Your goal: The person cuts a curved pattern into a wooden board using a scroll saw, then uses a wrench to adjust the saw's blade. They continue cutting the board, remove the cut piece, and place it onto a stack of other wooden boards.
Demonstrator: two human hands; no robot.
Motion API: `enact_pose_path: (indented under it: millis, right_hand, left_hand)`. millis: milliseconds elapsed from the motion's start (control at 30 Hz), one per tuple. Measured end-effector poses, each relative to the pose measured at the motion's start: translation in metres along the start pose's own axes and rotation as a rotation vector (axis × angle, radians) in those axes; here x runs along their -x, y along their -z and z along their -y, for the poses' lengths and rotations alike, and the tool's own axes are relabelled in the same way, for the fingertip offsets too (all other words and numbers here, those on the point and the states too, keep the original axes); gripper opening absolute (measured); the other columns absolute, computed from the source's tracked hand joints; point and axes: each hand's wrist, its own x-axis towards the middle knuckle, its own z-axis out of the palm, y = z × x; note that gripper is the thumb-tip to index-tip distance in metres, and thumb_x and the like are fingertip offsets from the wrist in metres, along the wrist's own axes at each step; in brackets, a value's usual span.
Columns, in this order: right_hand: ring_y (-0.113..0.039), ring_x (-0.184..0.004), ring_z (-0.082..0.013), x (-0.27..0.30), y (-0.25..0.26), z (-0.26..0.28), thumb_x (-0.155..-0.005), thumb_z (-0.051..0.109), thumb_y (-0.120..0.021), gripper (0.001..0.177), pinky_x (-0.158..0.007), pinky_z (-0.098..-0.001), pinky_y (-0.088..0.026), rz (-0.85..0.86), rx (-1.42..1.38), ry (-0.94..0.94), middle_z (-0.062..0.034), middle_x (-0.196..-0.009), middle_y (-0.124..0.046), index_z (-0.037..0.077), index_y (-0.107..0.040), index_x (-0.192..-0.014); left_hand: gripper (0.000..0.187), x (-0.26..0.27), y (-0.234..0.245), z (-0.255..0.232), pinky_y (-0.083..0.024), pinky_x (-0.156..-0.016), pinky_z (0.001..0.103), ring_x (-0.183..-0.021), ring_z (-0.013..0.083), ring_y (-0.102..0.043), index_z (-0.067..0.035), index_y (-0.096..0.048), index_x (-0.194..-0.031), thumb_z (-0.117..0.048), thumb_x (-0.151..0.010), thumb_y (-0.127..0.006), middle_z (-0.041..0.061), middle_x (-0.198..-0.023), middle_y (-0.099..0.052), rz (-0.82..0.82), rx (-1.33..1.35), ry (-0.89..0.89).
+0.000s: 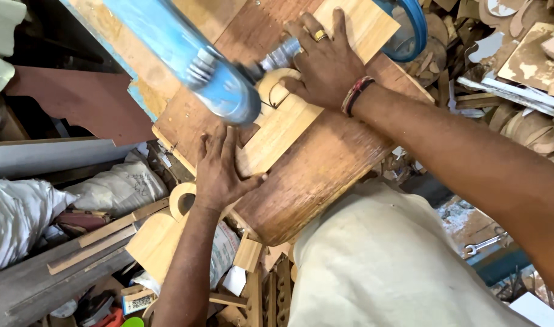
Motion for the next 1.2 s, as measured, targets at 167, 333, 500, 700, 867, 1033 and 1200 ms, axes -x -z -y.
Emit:
enact_pose_path:
  millis: [167, 333, 500, 700, 867, 1033, 1200]
  right_hand:
    - [-0.027, -0.152, -0.0379, 0.000, -0.007, -0.002, -0.099, 0.054, -0.063, 0.051, -0.116, -0.0756, -0.007, -0.077, -0.008, 0.023, -0.0215, -0.160, -0.043, 0.006, -0.080, -0.096]
    - [-0.028, -0.153, -0.0377, 0.000, -0.010, -0.002, -0.101, 0.054, -0.062, 0.054, -0.114, -0.0755, -0.009, -0.072, 0.053, 0.028, -0.0230, -0.160, -0.045, 0.002, -0.078, -0.097]
    - [-0.028, -0.153, -0.0387, 0.003, 0.001, 0.004, -0.101, 0.052, -0.062, 0.053, -0.114, -0.0763, -0.011, -0.044, 0.061, 0.038, -0.0249, -0.156, -0.047, 0.002, -0.077, -0.103]
    - [-0.035, -0.147, -0.0358, -0.008, 0.033, 0.029, -0.091, 0.043, -0.063, 0.051, -0.108, -0.0816, -0.017, 0.076, -0.065, -0.003, -0.0152, -0.153, -0.048, 0.012, -0.063, -0.132]
    - [-0.041, -0.147, -0.0367, -0.001, 0.003, 0.014, -0.091, 0.032, -0.059, 0.066, -0.106, -0.0799, -0.026, -0.032, 0.202, 0.040, -0.0178, -0.158, -0.046, 0.004, -0.047, -0.150]
    - [-0.039, -0.146, -0.0331, -0.018, -0.006, 0.004, -0.089, 0.039, -0.058, 0.078, -0.107, -0.0788, -0.025, -0.028, 0.295, 0.008, -0.0203, -0.157, -0.041, 0.005, -0.039, -0.156]
    - [-0.036, -0.147, -0.0343, -0.014, 0.003, 0.018, -0.087, 0.037, -0.056, 0.071, -0.103, -0.0796, -0.025, 0.028, 0.200, -0.007, -0.0159, -0.158, -0.041, 0.008, -0.042, -0.150]
  left_hand:
    - [0.127, -0.002, 0.001, 0.002, -0.020, -0.122, 0.063, -0.148, 0.0396, -0.039, 0.008, -0.033, -0.155, -0.074, -0.067, -0.074, 0.029, -0.161, -0.036, 0.000, -0.001, -0.006]
    - [0.127, -0.001, -0.001, 0.005, -0.020, -0.122, 0.063, -0.147, 0.0400, -0.039, 0.006, -0.033, -0.156, -0.074, -0.066, -0.076, 0.028, -0.161, -0.036, -0.007, 0.005, 0.003]
    - [0.128, 0.005, -0.005, 0.004, -0.020, -0.122, 0.064, -0.147, 0.0418, -0.040, 0.005, -0.032, -0.156, -0.075, -0.067, -0.077, 0.028, -0.162, -0.036, -0.037, 0.031, 0.016]
    - [0.121, 0.008, -0.004, 0.010, -0.019, -0.115, 0.069, -0.142, 0.0457, -0.038, 0.006, -0.037, -0.151, -0.071, -0.067, -0.078, 0.031, -0.158, -0.032, -0.056, 0.037, 0.019]
    - [0.056, -0.013, -0.033, 0.127, -0.056, -0.089, 0.046, -0.096, 0.0301, -0.069, -0.002, -0.064, -0.118, -0.051, -0.093, -0.071, 0.013, -0.105, -0.070, -0.527, 0.489, 0.870]
    - [0.073, -0.047, -0.130, 0.273, -0.044, -0.086, 0.041, -0.102, 0.0239, -0.057, -0.005, -0.063, -0.139, -0.067, -0.104, -0.050, 0.009, -0.119, -0.065, -0.334, 1.289, 0.915]
    - [0.075, -0.031, -0.109, 0.266, -0.052, -0.089, 0.046, -0.106, 0.0311, -0.067, -0.005, -0.069, -0.132, -0.068, -0.102, -0.042, 0.013, -0.121, -0.073, -0.120, 1.000, 1.043]
